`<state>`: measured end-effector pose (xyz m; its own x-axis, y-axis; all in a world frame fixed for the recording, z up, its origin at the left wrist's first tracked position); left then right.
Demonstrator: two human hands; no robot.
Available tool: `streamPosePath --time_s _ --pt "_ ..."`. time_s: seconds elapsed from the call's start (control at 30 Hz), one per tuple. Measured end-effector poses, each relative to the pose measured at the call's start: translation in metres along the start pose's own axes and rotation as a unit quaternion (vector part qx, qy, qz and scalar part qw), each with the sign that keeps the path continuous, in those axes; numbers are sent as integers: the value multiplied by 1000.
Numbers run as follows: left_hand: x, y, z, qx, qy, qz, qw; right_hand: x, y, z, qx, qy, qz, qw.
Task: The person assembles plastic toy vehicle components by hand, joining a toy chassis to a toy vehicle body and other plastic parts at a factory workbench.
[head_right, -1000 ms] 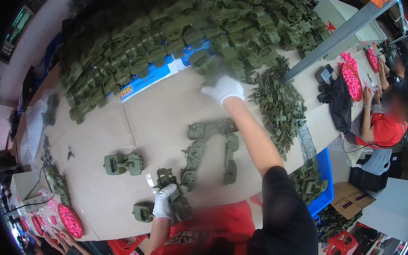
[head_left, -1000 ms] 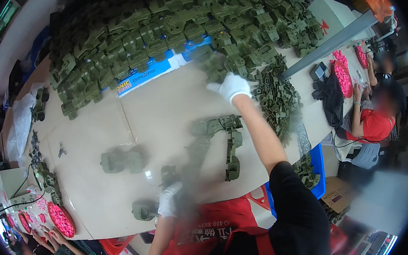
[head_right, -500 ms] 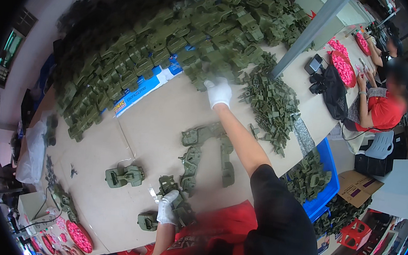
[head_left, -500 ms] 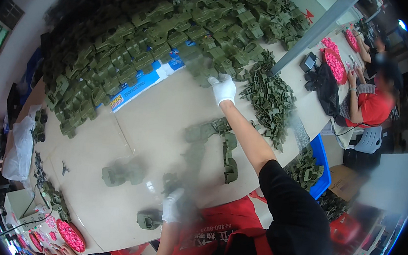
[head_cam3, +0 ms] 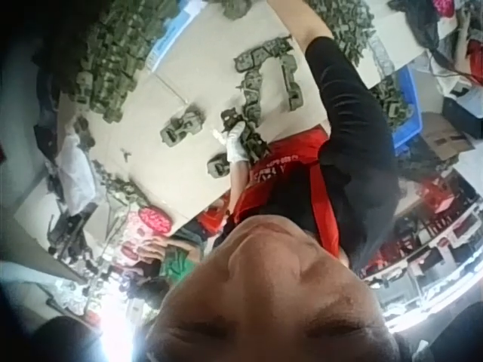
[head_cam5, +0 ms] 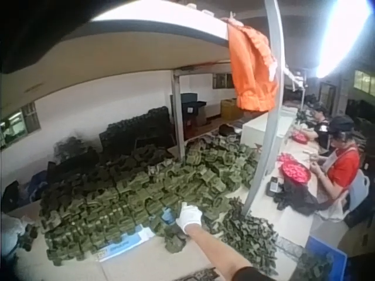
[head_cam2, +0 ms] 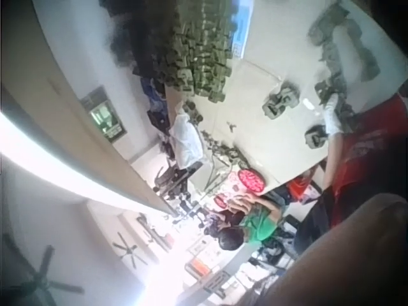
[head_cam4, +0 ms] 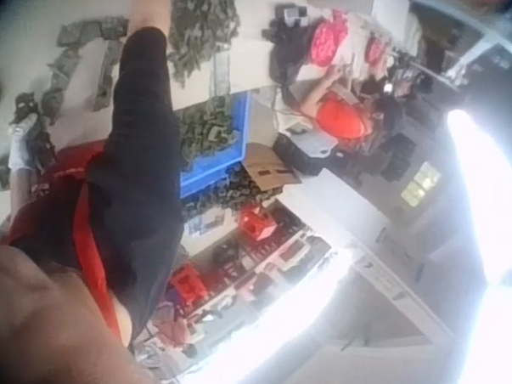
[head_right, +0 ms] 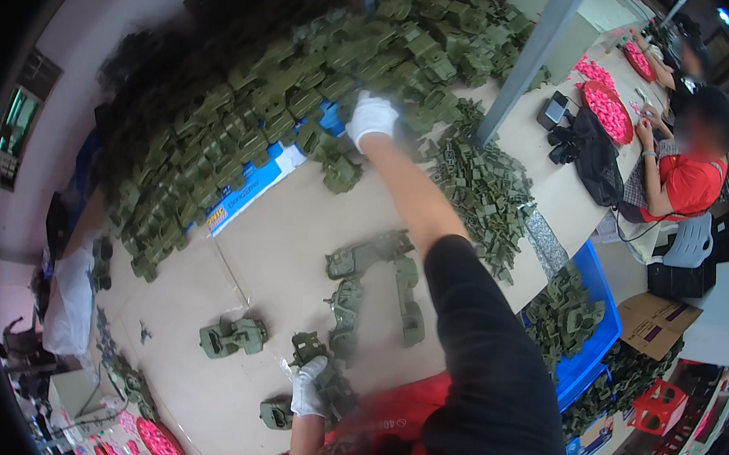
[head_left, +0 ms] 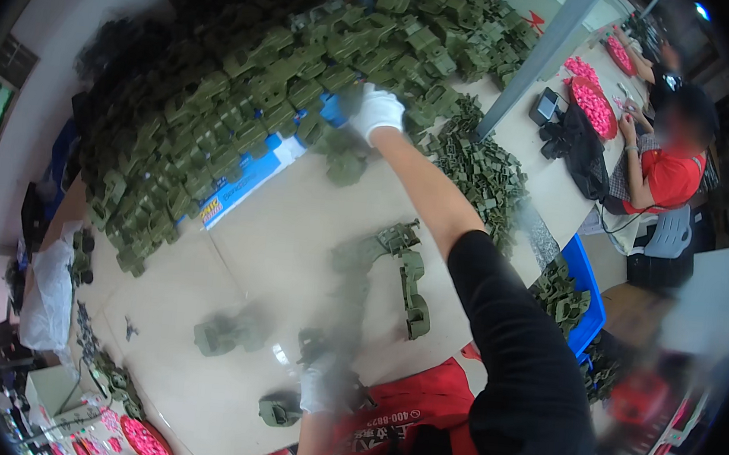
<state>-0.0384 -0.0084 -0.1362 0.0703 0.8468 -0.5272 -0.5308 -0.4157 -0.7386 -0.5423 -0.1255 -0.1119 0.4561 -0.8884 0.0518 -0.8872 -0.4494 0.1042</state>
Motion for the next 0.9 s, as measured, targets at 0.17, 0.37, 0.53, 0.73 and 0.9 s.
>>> streamPosePath --time_s 0.17,0.37,0.53,0.73,0.9 --pt "-27 -18 39 -21 30 -65 997 0 27 34 1 -65 85 994" --pt "6 16 -31 -10 -35 -18 999 0 15 4 -19 -20 -56 998" --pt "3 20 -6 8 9 -10 1000 -6 27 8 -46 -113 -126 985" --pt "-2 11 -2 18 10 8 1000 -28 -21 -83 -93 150 -30 984" --pt "6 23 -3 -25 -22 37 999 -64 -43 -30 -307 571 154 746"
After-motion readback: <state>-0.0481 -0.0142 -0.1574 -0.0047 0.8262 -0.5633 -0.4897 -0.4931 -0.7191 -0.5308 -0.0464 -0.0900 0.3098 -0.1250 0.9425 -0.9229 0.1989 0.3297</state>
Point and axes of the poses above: each hand's wrist, its own y-axis towards the middle knuckle, its own z-axis out of the palm, x = y × z, the point moved 1 cm from there along y, towards the middle knuckle, and after that the axes turned 12 degrees about -y, right-handed, at the moved point
